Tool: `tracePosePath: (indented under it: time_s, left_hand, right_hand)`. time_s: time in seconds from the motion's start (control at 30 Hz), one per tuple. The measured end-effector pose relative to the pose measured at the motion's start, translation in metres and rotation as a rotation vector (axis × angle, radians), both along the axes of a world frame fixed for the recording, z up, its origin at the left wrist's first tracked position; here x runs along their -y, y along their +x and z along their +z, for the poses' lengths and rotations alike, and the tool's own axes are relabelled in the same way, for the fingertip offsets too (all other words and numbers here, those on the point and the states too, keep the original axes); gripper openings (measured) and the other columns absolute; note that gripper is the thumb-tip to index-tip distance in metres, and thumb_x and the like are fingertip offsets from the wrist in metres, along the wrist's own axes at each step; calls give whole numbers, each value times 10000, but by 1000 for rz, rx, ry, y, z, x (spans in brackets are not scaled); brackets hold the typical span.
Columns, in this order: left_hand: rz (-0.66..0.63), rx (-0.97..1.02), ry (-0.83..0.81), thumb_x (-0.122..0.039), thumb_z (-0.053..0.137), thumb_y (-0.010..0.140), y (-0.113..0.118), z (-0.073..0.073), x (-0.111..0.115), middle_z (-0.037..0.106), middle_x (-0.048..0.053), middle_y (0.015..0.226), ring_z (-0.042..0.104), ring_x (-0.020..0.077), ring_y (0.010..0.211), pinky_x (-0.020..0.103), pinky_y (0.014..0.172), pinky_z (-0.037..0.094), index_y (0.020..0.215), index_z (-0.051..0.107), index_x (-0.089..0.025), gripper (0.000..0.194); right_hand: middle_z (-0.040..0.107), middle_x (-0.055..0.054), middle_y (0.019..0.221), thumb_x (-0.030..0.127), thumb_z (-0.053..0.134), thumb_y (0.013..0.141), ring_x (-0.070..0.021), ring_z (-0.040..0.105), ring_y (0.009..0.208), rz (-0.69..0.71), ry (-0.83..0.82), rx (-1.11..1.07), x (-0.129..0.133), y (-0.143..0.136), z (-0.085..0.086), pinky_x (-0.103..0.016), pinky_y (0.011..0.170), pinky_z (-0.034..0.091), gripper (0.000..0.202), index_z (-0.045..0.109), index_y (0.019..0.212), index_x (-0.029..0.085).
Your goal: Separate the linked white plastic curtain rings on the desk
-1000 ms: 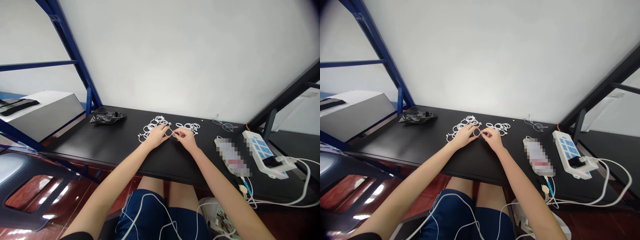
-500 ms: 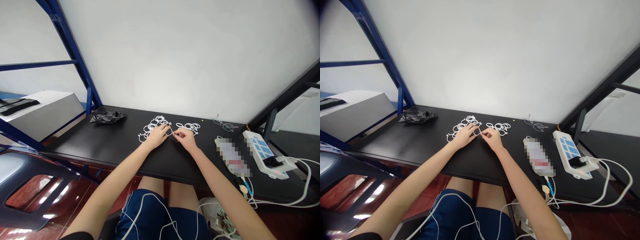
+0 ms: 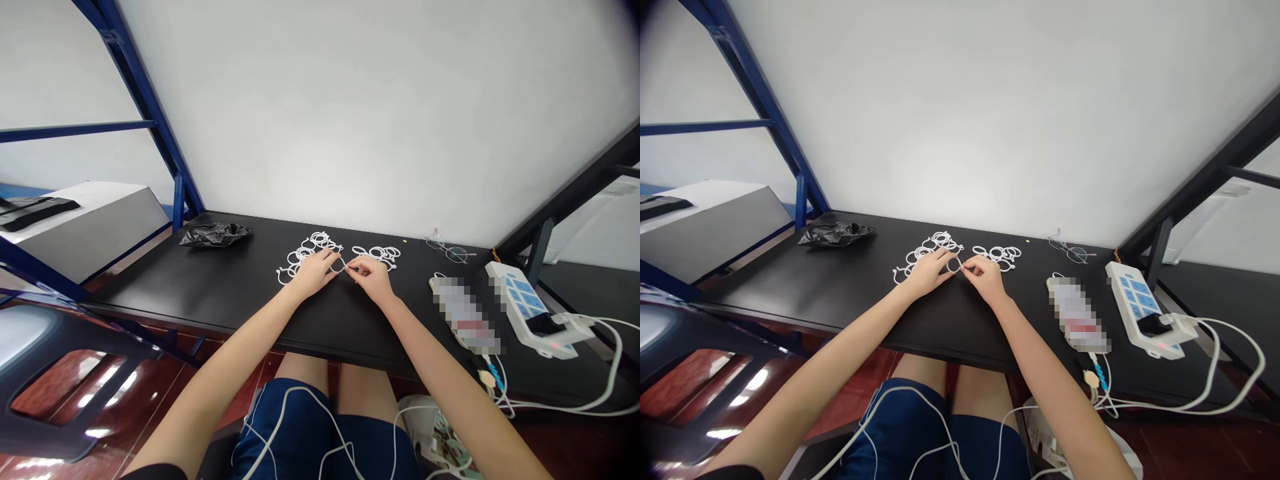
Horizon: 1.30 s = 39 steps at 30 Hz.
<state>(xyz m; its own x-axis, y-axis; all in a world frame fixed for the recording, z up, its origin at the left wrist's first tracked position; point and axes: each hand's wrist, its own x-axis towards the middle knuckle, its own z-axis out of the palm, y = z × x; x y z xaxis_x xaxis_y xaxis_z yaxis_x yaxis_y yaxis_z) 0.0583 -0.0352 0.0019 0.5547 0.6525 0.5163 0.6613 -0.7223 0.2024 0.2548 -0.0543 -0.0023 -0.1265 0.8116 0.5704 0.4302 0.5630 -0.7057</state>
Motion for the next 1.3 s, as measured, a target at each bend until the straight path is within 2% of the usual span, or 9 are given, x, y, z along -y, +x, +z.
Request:
tracePosePath:
  time_s: [0.37, 1.3]
  left_hand:
    - [-28, 1, -17, -239, 577, 893, 0, 1, -1, 594, 100, 1160, 630, 225, 985, 365, 873, 499, 1210, 523, -192, 325]
    - [39, -75, 9, -287, 575, 901, 1, 3, 3, 590, 88, 1096, 634, 208, 872, 342, 813, 500, 1194, 531, -189, 312]
  right_hand:
    - [667, -50, 803, 459, 687, 801, -117, 524, 455, 2, -27, 10, 1, 0, 0, -318, 483, 466, 262, 683, 730, 207]
    - [657, -41, 801, 437, 682, 810, -113, 496, 461, 16, -31, 29, -2, 4, -2, -303, 469, 428, 244, 668, 719, 211]
